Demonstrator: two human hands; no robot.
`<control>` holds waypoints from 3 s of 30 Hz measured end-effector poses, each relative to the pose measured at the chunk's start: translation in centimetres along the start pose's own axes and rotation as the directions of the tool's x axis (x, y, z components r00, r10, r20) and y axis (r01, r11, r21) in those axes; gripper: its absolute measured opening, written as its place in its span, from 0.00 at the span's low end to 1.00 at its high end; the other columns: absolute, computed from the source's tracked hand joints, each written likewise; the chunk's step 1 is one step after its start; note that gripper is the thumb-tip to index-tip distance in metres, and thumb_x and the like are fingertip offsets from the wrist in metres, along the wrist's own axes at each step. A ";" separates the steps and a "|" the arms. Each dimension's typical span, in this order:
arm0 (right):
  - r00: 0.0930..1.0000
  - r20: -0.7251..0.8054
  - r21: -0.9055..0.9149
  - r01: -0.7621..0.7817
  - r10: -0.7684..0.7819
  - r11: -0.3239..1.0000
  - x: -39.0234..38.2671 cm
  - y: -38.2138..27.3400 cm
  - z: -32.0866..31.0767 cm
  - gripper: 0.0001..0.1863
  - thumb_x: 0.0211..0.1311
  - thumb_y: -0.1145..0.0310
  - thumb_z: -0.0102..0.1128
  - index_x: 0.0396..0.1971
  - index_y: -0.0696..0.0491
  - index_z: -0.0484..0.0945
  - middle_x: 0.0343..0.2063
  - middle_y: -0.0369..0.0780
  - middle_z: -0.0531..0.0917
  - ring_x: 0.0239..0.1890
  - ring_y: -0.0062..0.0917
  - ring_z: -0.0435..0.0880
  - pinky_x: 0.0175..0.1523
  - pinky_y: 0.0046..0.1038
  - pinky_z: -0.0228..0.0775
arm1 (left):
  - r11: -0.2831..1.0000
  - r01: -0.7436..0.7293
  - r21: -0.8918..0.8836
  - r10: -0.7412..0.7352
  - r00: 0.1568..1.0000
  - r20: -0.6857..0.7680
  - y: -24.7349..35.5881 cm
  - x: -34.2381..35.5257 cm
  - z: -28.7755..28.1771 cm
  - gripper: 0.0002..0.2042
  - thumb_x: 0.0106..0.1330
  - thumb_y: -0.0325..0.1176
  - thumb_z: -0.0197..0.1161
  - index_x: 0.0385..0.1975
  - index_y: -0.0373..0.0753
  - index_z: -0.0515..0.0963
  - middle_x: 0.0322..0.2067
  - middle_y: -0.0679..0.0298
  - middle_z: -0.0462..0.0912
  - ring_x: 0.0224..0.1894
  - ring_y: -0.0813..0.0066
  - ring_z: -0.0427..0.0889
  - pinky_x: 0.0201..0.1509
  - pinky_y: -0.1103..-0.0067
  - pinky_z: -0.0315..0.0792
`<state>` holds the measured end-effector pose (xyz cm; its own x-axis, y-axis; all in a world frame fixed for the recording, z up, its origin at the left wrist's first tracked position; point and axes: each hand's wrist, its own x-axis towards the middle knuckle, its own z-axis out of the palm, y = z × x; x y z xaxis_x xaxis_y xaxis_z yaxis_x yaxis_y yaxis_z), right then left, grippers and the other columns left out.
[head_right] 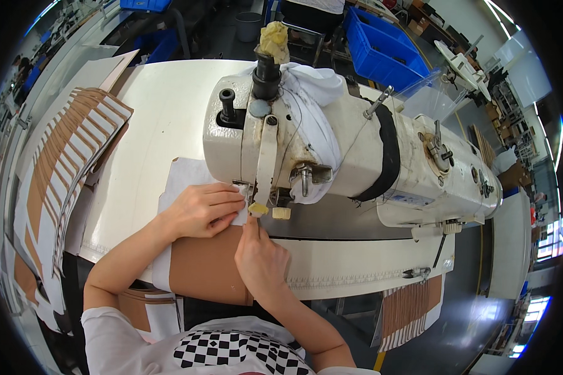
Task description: The person processes fabric pieces on a sewing machine, presses and folds their edges by hand, and stacks the completed pieces.
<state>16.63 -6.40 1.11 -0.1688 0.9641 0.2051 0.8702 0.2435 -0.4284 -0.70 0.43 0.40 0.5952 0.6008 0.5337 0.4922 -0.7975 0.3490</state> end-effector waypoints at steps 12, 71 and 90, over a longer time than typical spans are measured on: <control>1.000 0.010 -0.009 -0.004 0.004 1.000 0.0 0.0 0.0 0.18 0.64 0.69 0.55 0.52 0.60 0.77 0.25 0.44 0.84 0.21 0.34 0.84 0.26 0.31 0.76 | 1.000 -0.007 0.001 0.007 1.000 -0.019 -0.1 0.1 0.2 0.12 0.50 0.25 0.67 0.36 0.35 0.83 0.37 0.61 0.85 0.44 0.63 0.83 0.46 0.74 0.80; 0.994 -0.107 0.018 -0.019 0.020 1.000 -0.1 -0.3 0.5 0.16 0.62 0.71 0.57 0.48 0.59 0.79 0.24 0.42 0.83 0.21 0.33 0.83 0.26 0.30 0.75 | 1.000 -0.001 -0.017 0.000 0.999 -0.036 0.0 0.3 0.1 0.09 0.49 0.23 0.67 0.32 0.35 0.83 0.35 0.59 0.84 0.43 0.62 0.83 0.45 0.72 0.79; 0.990 -0.138 -0.049 -0.008 0.001 0.999 0.2 0.0 0.9 0.15 0.61 0.70 0.59 0.47 0.58 0.80 0.21 0.41 0.81 0.18 0.31 0.81 0.23 0.29 0.74 | 0.914 0.407 0.007 -0.407 0.913 0.026 -11.6 7.4 4.4 0.22 0.55 0.42 0.62 0.52 0.48 0.78 0.56 0.59 0.71 0.60 0.59 0.65 0.50 0.62 0.54</control>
<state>16.20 -6.14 0.35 -0.1024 0.9405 0.3239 0.8932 0.2302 -0.3862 0.82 14.36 -3.05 0.3600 0.8745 0.3251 0.6963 -0.4838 0.5302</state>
